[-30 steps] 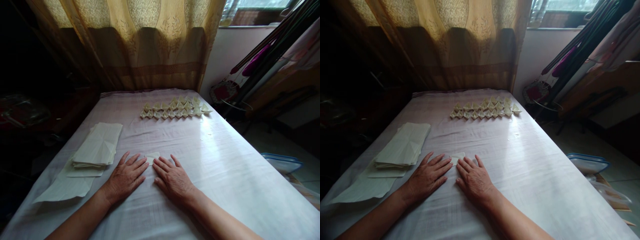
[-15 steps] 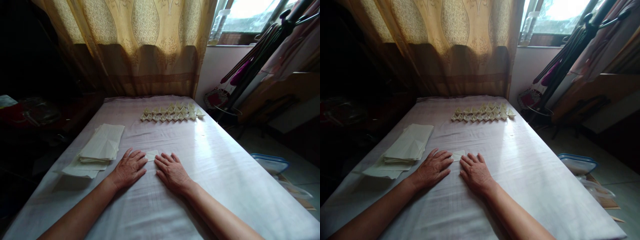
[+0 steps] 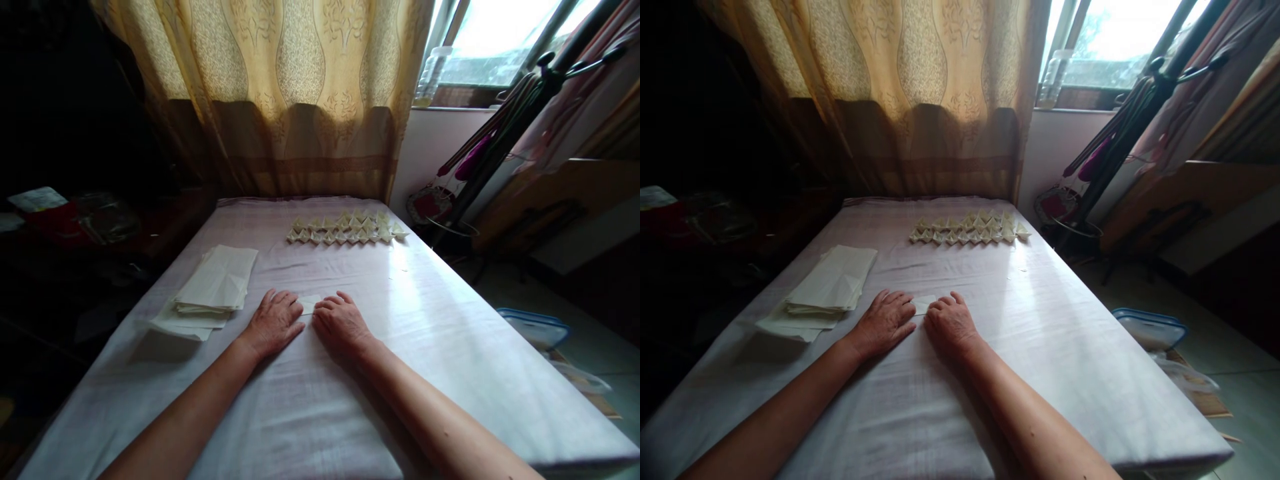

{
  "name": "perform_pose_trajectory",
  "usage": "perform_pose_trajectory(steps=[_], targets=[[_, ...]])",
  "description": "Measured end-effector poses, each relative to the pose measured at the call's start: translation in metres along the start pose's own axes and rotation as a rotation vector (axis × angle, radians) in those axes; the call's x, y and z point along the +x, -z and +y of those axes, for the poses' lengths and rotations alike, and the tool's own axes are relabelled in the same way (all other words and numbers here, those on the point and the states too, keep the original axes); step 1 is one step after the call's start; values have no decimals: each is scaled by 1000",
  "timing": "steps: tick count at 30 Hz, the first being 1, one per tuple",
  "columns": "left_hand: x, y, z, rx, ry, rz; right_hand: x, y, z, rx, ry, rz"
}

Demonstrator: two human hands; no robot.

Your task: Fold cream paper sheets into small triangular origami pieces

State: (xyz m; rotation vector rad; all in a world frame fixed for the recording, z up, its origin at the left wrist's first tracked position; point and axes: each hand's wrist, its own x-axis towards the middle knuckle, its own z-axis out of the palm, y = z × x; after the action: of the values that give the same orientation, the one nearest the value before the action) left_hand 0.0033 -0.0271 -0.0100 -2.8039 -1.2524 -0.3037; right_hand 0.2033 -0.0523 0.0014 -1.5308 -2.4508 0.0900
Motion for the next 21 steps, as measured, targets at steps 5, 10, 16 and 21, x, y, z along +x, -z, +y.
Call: perform_pose_trajectory(steps=[5, 10, 16, 21], targets=[[-6, -16, 4, 45, 28, 45, 3, -13, -11, 25, 27, 10], [-13, -22, -1, 76, -31, 99, -6, -22, -1, 95, 55, -104], [-13, -20, -6, 70, -54, 74, -22, -9, 27, 88, -33, -201], [-15, -23, -4, 48, -51, 167, -23, -6, 31, 51, -56, -155]])
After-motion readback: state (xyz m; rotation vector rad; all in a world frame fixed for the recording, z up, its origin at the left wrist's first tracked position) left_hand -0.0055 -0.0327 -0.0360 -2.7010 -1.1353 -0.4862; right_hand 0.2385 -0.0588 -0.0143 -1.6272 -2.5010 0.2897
